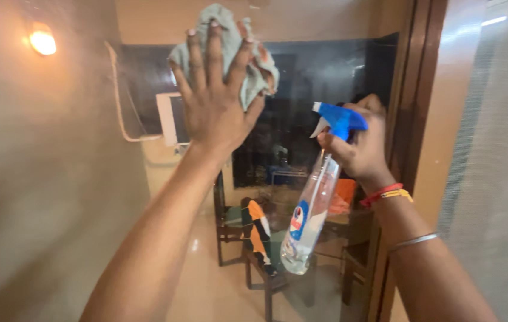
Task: The person cleans a glass window using a spray bottle and a cloth. They repeatedly spray the glass and wipe it with the cloth, working across different sections of the window.
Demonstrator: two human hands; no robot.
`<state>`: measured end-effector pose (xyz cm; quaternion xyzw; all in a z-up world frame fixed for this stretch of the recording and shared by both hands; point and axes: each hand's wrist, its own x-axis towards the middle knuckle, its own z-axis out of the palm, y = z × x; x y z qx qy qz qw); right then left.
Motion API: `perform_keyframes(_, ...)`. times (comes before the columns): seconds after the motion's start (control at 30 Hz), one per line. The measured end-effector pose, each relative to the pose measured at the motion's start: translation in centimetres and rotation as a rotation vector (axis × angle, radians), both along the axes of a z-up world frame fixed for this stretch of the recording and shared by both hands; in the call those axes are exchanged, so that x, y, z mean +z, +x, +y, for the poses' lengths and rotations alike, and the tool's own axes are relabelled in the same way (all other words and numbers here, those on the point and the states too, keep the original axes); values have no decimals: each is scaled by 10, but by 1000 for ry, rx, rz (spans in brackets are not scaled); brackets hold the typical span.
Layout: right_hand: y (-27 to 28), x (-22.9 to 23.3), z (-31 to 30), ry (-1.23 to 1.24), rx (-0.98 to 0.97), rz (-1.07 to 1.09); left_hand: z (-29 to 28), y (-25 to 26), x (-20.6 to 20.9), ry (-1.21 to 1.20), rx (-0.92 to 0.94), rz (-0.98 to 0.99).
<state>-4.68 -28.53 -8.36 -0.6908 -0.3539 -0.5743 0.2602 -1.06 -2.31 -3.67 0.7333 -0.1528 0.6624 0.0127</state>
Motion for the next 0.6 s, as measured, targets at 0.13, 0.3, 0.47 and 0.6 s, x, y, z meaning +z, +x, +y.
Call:
perform_keyframes(0.13, 4, 0, -3, 39, -30, 8, -21, -4, 0, 3, -43, -37)
perform_keyframes(0.3, 2, 1, -4, 16, 13, 9, -32, -7, 4, 87, -49, 24)
perform_keyframes(0.47, 2, 0, -2, 26, -9, -7, -48, -11, -1, 111, -58, 14)
perform_keyframes(0.6, 3, 1, -3, 15, 1, 5, -51, -6, 7, 164, -112, -51)
